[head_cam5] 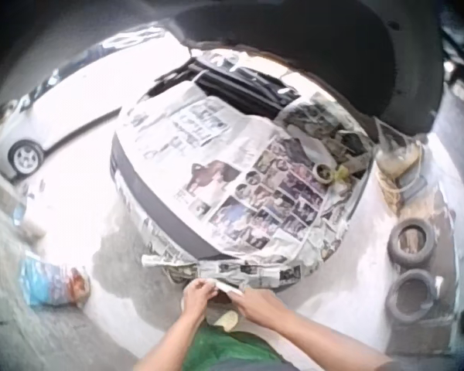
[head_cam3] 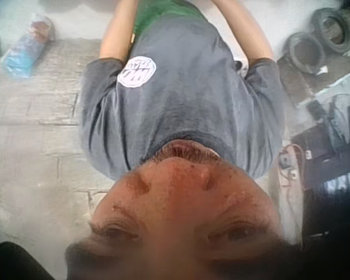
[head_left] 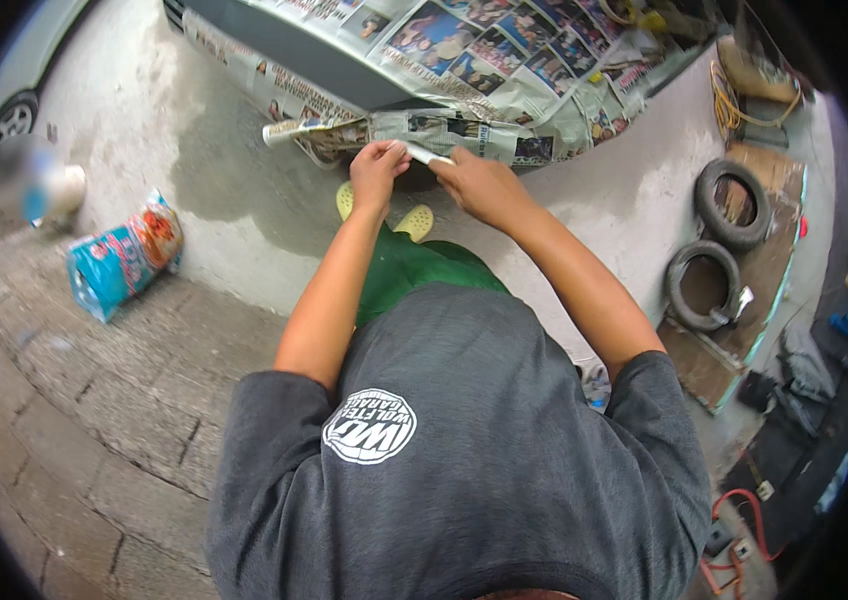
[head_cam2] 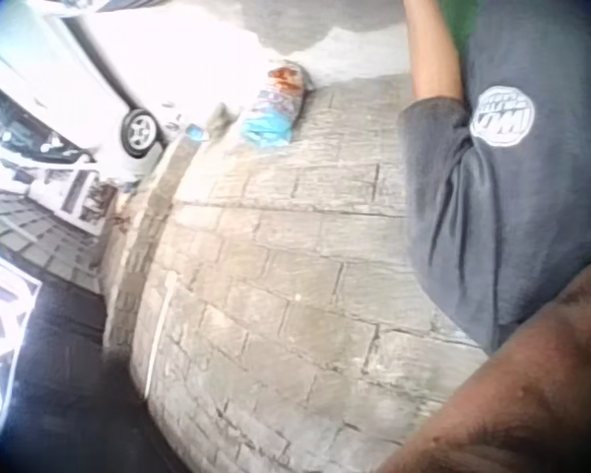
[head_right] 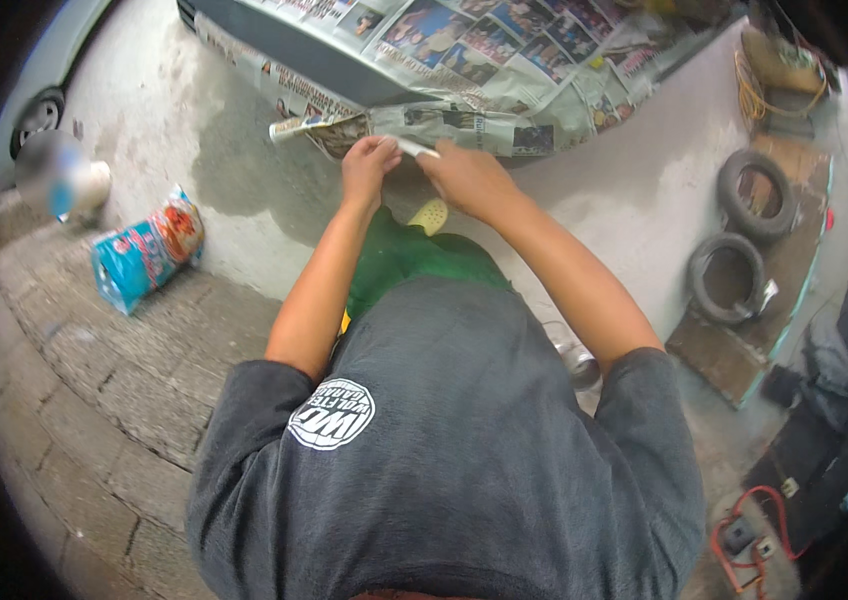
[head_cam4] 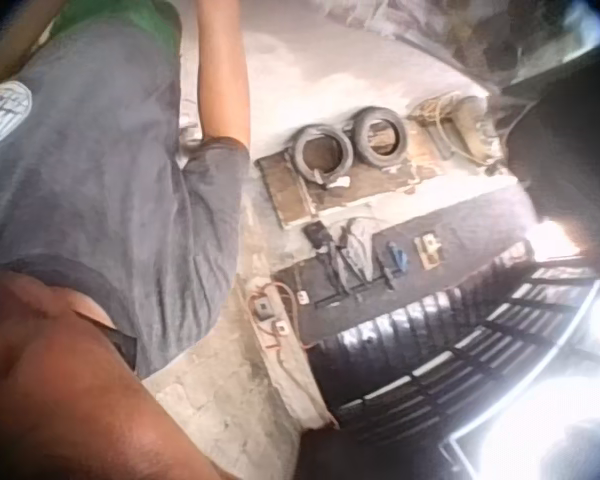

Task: The person sits on the floor and uses masking tape to secure sheets of newspaper onto a car bumper. They repeatedly tear pieces of tape and press them onto the newspaper to hold it in place.

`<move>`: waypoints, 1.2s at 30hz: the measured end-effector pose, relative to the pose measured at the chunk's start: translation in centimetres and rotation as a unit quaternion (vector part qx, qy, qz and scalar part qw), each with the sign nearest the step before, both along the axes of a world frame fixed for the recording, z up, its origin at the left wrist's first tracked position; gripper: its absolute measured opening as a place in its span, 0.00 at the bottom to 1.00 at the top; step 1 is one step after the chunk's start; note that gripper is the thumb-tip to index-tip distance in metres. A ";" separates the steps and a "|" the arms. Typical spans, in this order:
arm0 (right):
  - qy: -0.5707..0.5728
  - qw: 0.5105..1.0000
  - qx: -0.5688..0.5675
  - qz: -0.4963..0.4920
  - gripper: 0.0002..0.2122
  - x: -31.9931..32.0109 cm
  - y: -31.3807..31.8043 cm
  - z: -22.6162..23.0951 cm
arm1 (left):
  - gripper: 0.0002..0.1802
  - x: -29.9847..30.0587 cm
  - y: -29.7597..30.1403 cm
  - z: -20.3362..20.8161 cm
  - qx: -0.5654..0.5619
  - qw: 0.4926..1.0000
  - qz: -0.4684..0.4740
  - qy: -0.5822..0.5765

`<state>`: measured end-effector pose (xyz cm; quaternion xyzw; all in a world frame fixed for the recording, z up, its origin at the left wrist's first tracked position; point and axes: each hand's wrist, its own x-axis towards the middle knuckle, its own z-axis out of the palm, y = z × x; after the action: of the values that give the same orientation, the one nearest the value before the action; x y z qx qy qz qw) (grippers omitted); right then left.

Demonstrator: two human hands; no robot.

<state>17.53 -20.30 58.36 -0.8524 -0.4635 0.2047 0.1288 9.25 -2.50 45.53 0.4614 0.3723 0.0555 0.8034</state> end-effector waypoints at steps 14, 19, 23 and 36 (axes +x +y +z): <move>-0.200 0.922 -0.282 0.173 0.23 6.5 6.6 -6.2 | 0.10 6.8 -3.6 -7.3 0.227 0.952 0.189 0.084; -0.193 0.923 -0.300 0.145 0.24 6.0 7.4 -6.1 | 0.13 7.5 -3.9 -8.1 0.169 0.961 0.208 0.075; -0.195 0.923 -0.306 0.128 0.25 6.0 7.2 -5.9 | 0.10 7.9 -4.2 -7.3 0.174 0.954 0.231 0.086; -0.211 0.914 -0.320 0.132 0.23 6.4 6.7 -7.3 | 0.27 6.2 -8.1 -6.3 0.494 0.859 0.065 0.116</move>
<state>23.92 -13.59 51.03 -0.8023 -0.4981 0.1727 -0.2799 15.44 -10.56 39.22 0.7756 0.4160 0.2303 0.4151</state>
